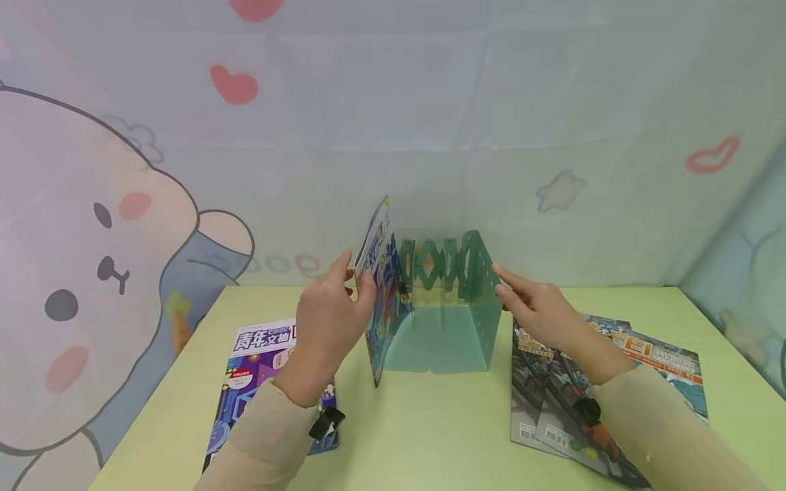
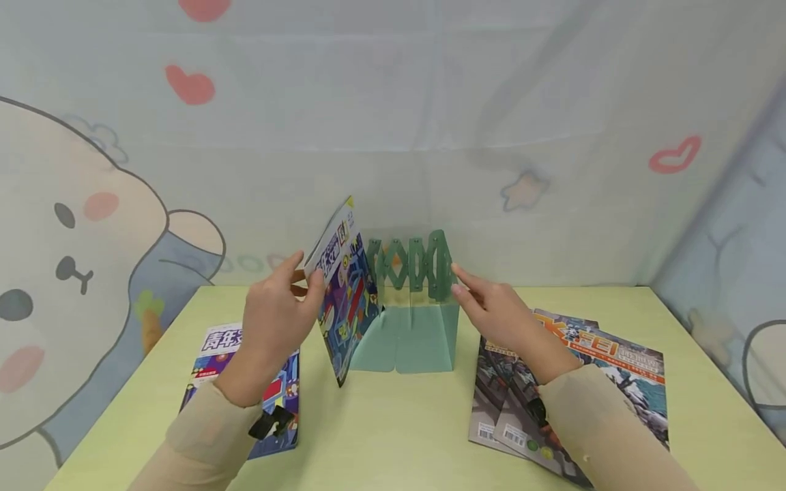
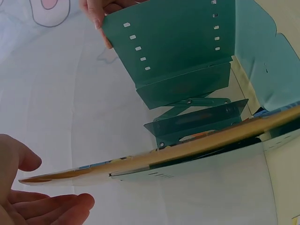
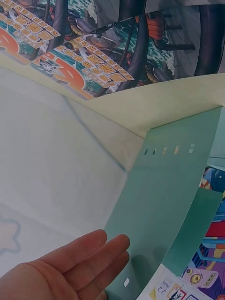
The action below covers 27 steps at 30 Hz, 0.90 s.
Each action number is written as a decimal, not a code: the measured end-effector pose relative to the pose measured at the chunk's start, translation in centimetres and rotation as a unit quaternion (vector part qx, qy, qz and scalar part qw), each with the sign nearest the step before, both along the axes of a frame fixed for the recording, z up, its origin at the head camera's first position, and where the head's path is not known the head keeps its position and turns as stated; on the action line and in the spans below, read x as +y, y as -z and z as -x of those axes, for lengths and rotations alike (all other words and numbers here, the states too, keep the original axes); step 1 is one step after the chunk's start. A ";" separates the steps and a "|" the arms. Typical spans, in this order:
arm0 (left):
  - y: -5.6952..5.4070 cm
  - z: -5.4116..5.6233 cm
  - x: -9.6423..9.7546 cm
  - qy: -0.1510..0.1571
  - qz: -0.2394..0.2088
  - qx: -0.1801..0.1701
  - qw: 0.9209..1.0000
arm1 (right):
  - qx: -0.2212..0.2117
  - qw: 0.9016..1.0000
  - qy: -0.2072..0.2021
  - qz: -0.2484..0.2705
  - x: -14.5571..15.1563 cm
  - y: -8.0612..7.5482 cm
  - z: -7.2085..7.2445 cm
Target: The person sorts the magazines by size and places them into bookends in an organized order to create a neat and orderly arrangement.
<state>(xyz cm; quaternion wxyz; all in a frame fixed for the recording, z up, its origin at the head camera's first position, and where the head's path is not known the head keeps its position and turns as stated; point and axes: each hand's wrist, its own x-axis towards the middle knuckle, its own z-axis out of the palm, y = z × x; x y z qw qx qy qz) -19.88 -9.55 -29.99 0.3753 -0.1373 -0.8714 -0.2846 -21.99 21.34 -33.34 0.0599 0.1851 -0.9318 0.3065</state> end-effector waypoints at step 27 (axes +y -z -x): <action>0.4 -0.1 -1.4 0.022 0.046 0.016 0.999 | -0.008 1.000 -0.004 0.002 -0.1 -0.1 -0.3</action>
